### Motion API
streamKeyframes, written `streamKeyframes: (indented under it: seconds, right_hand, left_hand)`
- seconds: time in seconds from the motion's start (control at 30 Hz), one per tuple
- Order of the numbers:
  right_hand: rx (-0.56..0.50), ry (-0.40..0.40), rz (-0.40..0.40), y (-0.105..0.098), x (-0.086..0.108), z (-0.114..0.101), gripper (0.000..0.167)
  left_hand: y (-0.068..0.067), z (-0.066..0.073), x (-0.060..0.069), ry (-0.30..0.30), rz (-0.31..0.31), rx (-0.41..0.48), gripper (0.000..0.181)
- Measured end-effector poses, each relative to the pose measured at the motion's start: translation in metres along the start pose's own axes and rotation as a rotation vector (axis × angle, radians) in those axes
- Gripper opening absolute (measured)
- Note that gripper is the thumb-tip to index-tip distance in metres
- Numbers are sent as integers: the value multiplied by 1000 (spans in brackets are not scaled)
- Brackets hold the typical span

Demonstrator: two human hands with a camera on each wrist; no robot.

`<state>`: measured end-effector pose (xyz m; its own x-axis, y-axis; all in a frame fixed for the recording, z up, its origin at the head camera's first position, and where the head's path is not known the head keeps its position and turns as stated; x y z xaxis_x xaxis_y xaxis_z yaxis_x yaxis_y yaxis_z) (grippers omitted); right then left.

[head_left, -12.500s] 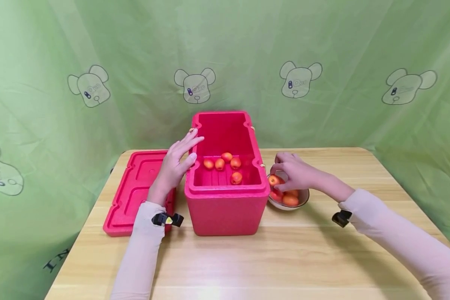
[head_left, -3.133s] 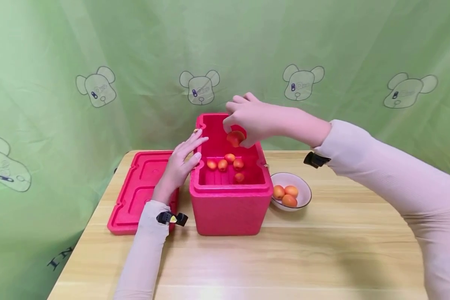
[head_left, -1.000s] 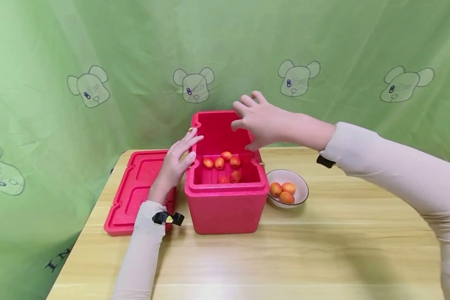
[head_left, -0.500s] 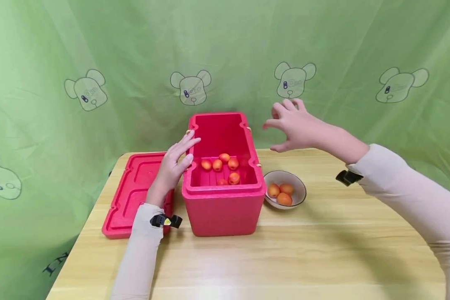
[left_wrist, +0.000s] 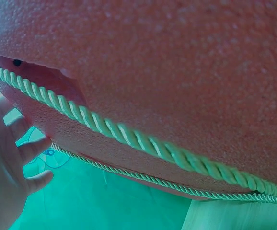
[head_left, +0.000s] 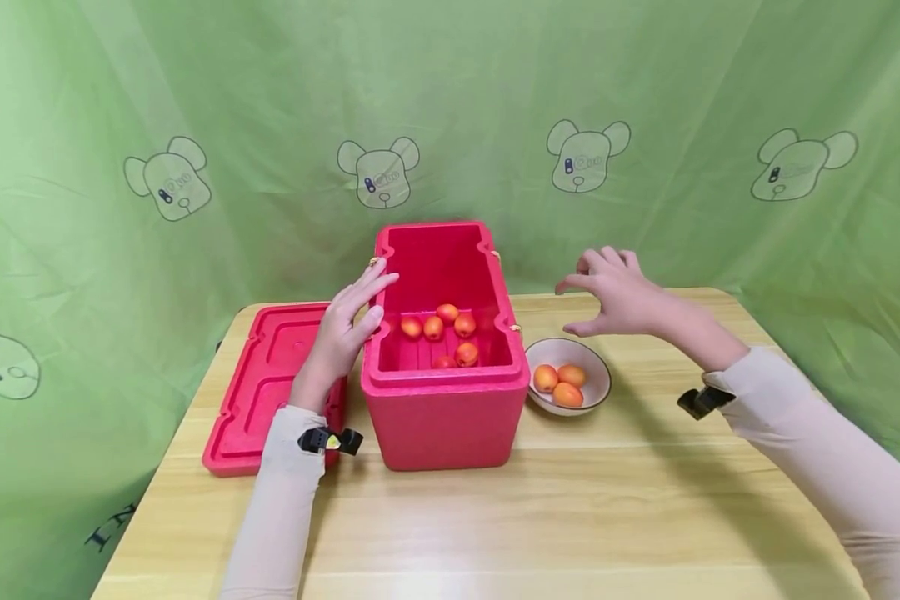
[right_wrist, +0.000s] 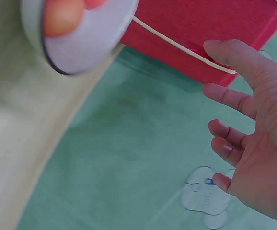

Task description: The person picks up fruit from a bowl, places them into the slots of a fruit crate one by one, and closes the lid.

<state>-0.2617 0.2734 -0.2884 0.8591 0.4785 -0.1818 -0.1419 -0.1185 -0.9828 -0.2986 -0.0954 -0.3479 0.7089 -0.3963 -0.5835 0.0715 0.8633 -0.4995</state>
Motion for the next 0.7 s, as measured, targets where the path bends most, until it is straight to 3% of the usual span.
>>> streamKeyframes:
  seconds: [0.47, 0.7]
  right_hand:
    - [-90, 20, -32, 57, 20, -1, 38]
    - [-116, 16, -39, 74, 23, -2, 44]
  left_hand:
    - [0, -3, 2, -35, -10, 1, 55]
    - [0, -4, 0, -1, -4, 12, 54]
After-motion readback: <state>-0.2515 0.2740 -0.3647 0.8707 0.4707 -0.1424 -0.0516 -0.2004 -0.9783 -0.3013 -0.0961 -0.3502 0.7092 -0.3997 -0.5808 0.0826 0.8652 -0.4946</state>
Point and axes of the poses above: each hand's wrist, its own x-axis away from the middle knuckle, its own y-axis out of the palm, z = x × y, the point moved 5 cm from there along -x, towards the middle knuckle
